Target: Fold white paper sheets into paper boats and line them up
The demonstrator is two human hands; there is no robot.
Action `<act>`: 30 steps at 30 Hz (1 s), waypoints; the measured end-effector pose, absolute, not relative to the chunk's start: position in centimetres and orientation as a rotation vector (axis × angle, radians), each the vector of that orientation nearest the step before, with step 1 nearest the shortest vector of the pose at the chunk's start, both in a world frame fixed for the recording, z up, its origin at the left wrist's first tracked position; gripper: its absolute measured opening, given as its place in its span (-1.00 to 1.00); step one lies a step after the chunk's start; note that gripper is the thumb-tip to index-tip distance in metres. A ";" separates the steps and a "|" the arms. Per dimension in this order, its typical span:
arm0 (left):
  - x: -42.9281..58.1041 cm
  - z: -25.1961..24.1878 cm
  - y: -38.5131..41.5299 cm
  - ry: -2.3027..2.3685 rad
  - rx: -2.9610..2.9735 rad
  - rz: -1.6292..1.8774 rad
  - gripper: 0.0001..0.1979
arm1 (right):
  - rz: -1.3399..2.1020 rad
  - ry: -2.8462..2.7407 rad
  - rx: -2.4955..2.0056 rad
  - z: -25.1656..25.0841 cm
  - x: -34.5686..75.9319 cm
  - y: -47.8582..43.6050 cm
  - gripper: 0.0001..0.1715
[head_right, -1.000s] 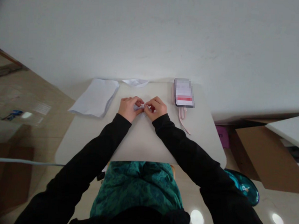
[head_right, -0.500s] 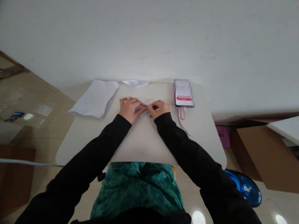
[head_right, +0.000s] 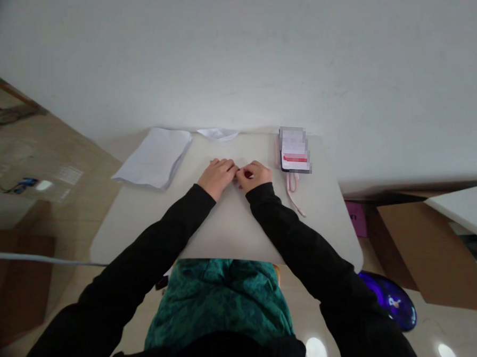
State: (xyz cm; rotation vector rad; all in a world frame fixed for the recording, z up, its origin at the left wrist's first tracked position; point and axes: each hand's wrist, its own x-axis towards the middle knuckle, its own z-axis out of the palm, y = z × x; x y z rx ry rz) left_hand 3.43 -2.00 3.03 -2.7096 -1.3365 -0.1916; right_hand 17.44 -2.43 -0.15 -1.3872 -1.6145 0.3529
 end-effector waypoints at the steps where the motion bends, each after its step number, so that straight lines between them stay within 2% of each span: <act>1: 3.5 3.0 -2.0 -1.329 -2.725 -0.188 -0.75 | 0.352 -1.611 -1.384 -0.2 17.4 -2.5 -0.79; 6: 3.0 2.9 -1.7 -1.429 -2.733 -0.322 -0.83 | 0.375 -1.608 -1.371 -0.2 17.4 -2.5 -0.80; 11: 3.2 3.1 -1.6 -1.531 -2.740 -0.416 -0.80 | 0.401 -1.602 -1.357 -0.5 17.5 -2.2 -0.80; 15: 3.5 3.0 -2.0 -1.477 -2.710 -0.430 -0.75 | 0.418 -1.587 -1.327 -0.6 17.4 -2.1 -0.78; 20: 3.8 3.0 -2.7 -1.394 -2.674 -0.478 -0.85 | 0.423 -1.591 -1.345 -0.6 17.4 -2.2 -0.79; 30: 3.5 2.7 -3.0 -1.460 -2.705 -0.527 -0.86 | 0.394 -1.599 -1.312 -1.1 17.3 -2.3 -0.78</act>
